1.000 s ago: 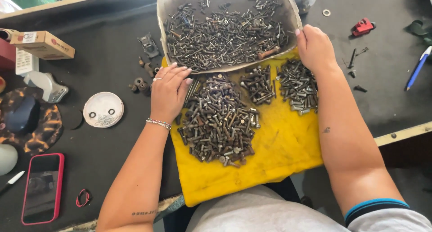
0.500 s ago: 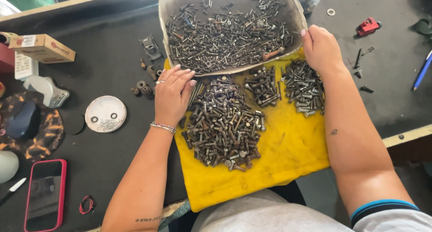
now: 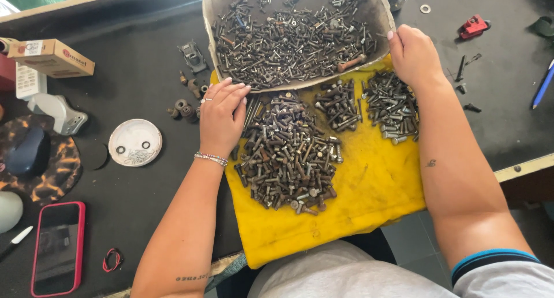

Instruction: The person sorts small metal fasteners from a plastic bin onto a yellow cloth on a workbench. They repeatedly pick up handfuls of fasteners, separate them by type, and place them into distinct piles on the cloth.

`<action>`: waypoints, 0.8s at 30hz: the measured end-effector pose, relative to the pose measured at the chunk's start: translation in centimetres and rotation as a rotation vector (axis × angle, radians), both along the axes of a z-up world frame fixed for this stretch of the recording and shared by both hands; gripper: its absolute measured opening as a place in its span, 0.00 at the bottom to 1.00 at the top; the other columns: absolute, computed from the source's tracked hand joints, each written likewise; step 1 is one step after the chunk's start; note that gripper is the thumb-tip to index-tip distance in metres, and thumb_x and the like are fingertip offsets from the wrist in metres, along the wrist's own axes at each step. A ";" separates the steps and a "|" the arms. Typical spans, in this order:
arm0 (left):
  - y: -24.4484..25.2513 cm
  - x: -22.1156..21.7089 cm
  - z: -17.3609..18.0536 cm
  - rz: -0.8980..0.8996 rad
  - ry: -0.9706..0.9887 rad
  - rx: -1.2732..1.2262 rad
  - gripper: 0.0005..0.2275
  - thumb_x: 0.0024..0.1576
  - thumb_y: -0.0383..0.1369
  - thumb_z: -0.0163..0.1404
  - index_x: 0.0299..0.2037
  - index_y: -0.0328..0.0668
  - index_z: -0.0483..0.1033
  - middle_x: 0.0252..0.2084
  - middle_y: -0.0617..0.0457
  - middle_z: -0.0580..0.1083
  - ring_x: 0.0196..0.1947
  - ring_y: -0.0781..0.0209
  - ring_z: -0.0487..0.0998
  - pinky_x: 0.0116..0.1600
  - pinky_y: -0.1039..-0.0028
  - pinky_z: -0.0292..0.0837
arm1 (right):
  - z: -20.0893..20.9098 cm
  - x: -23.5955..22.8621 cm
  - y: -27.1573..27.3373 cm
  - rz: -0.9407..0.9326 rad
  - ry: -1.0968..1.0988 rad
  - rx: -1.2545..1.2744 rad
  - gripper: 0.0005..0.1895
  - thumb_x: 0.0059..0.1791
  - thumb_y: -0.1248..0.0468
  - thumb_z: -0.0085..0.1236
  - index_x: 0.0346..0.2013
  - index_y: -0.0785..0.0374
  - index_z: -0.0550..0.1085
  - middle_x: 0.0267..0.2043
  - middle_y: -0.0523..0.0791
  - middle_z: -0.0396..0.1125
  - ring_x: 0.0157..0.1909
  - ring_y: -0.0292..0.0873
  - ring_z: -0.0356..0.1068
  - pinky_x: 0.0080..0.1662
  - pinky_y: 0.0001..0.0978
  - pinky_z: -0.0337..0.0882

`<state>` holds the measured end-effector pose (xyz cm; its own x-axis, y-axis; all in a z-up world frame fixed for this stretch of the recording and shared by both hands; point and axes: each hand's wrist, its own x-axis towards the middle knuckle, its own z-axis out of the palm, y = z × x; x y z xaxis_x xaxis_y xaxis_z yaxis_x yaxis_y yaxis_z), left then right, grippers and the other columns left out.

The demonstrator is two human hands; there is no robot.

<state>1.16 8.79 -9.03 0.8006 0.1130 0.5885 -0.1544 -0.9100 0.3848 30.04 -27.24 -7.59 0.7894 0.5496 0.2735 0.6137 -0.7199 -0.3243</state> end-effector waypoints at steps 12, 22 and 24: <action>-0.1 0.2 0.1 0.016 0.010 0.011 0.13 0.61 0.22 0.51 0.54 0.42 0.82 0.53 0.50 0.79 0.63 0.47 0.72 0.70 0.52 0.63 | 0.8 -0.3 0.4 -0.036 0.032 -0.012 0.25 0.68 0.57 0.36 0.29 0.66 0.56 0.29 0.51 0.55 0.31 0.53 0.53 0.35 0.48 0.54; -0.3 0.0 0.3 0.007 -0.007 0.035 0.13 0.60 0.21 0.51 0.53 0.42 0.81 0.53 0.50 0.79 0.62 0.46 0.72 0.61 0.54 0.73 | 0.6 -0.5 0.3 -0.018 0.047 0.026 0.25 0.68 0.58 0.36 0.29 0.65 0.54 0.28 0.49 0.53 0.31 0.51 0.51 0.35 0.47 0.53; -0.3 -0.1 0.3 0.010 -0.007 0.035 0.13 0.60 0.21 0.51 0.53 0.42 0.81 0.52 0.50 0.79 0.62 0.46 0.72 0.58 0.54 0.74 | 0.5 -0.6 0.3 -0.015 0.046 0.029 0.24 0.68 0.59 0.37 0.29 0.65 0.55 0.28 0.50 0.53 0.31 0.51 0.51 0.35 0.47 0.53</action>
<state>1.11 8.49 -8.73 0.7954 0.1002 0.5977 -0.1477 -0.9244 0.3516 29.46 -26.99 -7.05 0.8095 0.5300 0.2528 0.5869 -0.7186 -0.3729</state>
